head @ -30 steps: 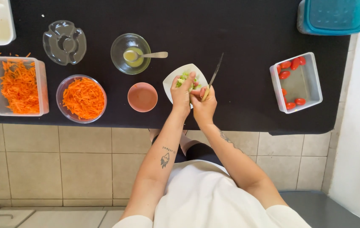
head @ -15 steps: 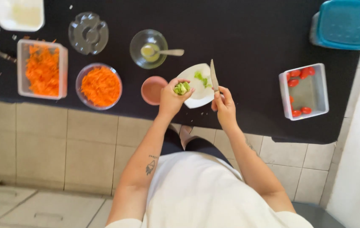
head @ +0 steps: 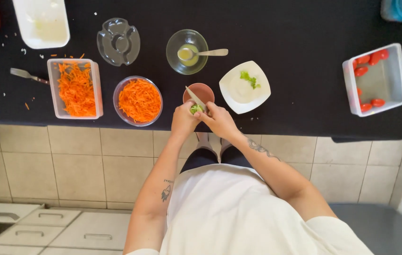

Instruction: The person washes garlic cloves in a colander at the sink, then moves to a table to chop lettuce with a knife. They retrieve a bowl from a cabinet, add shredded carrots, and continue chopping lettuce into the bowl.

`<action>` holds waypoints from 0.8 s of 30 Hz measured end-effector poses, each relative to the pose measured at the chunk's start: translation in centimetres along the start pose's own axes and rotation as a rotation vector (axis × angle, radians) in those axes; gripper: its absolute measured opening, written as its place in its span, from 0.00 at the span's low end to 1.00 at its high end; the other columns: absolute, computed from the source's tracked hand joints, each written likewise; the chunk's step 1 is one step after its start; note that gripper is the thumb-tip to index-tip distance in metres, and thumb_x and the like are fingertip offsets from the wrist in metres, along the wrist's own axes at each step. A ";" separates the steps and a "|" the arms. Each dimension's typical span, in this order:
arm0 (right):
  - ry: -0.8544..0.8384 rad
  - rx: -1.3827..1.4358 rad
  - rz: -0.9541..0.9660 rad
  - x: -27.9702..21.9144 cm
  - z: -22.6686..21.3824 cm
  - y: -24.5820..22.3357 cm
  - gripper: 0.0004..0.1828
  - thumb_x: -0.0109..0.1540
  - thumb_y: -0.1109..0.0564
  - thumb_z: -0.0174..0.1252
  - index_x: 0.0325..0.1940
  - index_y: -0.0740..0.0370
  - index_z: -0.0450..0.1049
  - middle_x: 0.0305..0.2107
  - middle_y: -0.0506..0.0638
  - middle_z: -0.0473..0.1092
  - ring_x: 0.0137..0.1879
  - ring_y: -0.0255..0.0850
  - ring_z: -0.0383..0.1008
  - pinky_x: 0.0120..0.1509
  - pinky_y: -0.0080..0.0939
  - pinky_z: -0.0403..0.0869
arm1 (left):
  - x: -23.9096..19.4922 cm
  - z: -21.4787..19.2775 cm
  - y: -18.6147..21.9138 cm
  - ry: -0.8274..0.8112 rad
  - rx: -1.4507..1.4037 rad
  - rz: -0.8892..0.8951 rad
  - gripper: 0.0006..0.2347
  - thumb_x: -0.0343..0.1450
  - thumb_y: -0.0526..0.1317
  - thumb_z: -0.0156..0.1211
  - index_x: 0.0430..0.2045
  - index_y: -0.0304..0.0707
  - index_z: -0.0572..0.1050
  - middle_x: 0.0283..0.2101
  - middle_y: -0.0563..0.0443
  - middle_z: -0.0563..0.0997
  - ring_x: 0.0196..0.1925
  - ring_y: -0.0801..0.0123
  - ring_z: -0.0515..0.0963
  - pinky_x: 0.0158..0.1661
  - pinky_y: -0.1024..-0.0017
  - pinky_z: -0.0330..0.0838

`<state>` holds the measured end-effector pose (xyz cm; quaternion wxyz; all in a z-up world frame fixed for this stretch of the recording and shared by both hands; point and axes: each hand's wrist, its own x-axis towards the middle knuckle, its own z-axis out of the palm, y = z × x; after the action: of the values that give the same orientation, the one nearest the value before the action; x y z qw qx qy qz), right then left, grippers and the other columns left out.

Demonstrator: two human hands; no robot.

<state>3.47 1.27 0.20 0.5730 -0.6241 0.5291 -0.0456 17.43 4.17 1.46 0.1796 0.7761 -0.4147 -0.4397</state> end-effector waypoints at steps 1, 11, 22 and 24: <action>0.021 -0.063 -0.033 0.1 0.5 -0.4 0.23 0.60 0.34 0.51 0.28 0.53 0.61 0.17 0.49 0.63 0.25 0.46 0.68 0.31 0.43 0.65 | 0.4 -0.1 -0.6 0.002 0.029 0.014 0.14 0.55 0.49 0.62 0.27 0.44 0.74 0.21 0.47 0.77 0.27 0.59 0.79 0.29 0.66 0.73; 0.066 -0.189 -0.029 -0.1 4.8 -1.4 0.25 0.64 0.36 0.39 0.29 0.58 0.60 0.21 0.63 0.67 0.34 0.63 0.71 0.35 0.57 0.69 | 1.0 -0.6 -4.8 -0.058 0.100 0.036 0.09 0.59 0.44 0.53 0.20 0.37 0.72 0.22 0.40 0.76 0.30 0.46 0.78 0.29 0.55 0.73; 0.192 0.172 0.016 1.7 4.8 0.8 0.27 0.66 0.38 0.41 0.24 0.58 0.68 0.14 0.55 0.68 0.27 0.48 0.71 0.31 0.46 0.70 | 2.2 -1.0 -1.6 -0.051 0.234 0.182 0.10 0.62 0.47 0.50 0.25 0.42 0.75 0.23 0.46 0.76 0.28 0.50 0.79 0.30 0.59 0.76; 0.215 0.240 0.026 2.6 5.6 2.5 0.29 0.66 0.36 0.41 0.20 0.57 0.67 0.11 0.50 0.66 0.23 0.40 0.68 0.28 0.41 0.69 | 2.0 -1.3 -1.2 -0.025 0.218 0.196 0.14 0.63 0.51 0.48 0.24 0.40 0.74 0.22 0.46 0.75 0.26 0.52 0.79 0.28 0.61 0.75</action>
<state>6.82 3.73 -5.01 0.5841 -0.5360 0.5861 -0.1675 19.60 3.19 0.36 0.1309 0.7413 -0.5361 -0.3821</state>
